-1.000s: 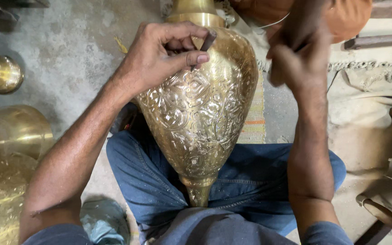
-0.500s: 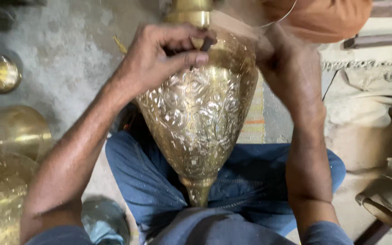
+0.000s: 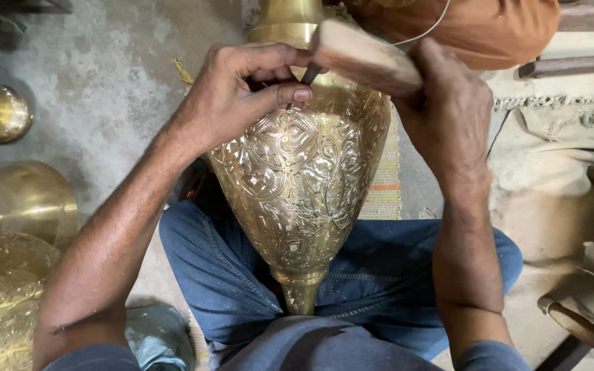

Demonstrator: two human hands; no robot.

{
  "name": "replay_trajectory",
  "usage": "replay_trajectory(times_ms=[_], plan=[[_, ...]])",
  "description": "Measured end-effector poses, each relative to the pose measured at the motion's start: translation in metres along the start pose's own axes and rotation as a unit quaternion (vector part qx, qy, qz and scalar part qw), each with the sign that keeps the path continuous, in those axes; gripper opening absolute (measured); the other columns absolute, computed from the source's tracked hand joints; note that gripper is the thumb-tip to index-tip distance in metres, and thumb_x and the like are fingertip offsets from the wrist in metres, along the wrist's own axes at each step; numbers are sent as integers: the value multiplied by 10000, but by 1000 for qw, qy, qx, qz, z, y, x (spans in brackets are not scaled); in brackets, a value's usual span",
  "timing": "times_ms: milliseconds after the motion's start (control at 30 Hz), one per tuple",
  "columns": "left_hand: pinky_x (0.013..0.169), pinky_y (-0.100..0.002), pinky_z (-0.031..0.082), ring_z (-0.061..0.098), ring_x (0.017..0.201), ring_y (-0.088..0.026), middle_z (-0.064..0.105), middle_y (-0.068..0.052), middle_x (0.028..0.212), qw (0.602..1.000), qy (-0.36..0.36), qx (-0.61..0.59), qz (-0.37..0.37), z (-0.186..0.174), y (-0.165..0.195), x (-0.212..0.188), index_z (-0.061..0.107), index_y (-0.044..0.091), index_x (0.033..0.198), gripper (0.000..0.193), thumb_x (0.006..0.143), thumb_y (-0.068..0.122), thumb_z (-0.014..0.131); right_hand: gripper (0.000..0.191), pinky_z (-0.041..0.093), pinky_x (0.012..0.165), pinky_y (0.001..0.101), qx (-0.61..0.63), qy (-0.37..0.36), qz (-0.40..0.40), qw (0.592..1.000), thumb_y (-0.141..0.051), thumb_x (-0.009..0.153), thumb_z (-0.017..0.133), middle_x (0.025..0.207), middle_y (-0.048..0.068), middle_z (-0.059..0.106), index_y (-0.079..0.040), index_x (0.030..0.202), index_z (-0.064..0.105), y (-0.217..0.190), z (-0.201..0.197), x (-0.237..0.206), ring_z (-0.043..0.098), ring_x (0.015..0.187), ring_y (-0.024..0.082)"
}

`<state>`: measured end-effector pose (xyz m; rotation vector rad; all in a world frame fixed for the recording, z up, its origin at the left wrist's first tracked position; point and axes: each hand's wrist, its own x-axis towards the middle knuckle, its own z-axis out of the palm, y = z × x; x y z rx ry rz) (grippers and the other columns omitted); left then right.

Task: The person sits cross-legged on the floor holding a large engraved brass vessel between their legs. They hold a small chisel against the vessel's surface and strike it with a wooden mallet, working the chisel across the pattern to deepen the decorative engraving, repositioning the chisel repeatedly over different areas of the vessel.

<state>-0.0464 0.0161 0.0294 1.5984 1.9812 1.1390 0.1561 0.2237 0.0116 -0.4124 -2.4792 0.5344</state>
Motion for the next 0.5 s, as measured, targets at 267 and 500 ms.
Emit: replay_trajectory(times_ms=[267,500], plan=[[939,-332,651,775,1057,-174,770,-113,1207,999,6,-28,24,1,5,-2,695,40,1314,357,991,161,785,262,607,769,416,69,5,-13,997,-20,966,766,987,122,709,-11,1129,561,4,1,-10,755,926,259],[890,-349,674,789,1018,-175,780,-106,1202,998,35,-50,-28,4,7,-7,705,83,1291,348,969,179,798,291,595,796,419,11,-13,-3,1000,-95,985,836,995,135,739,-37,1132,591,31,20,-17,749,900,271]])
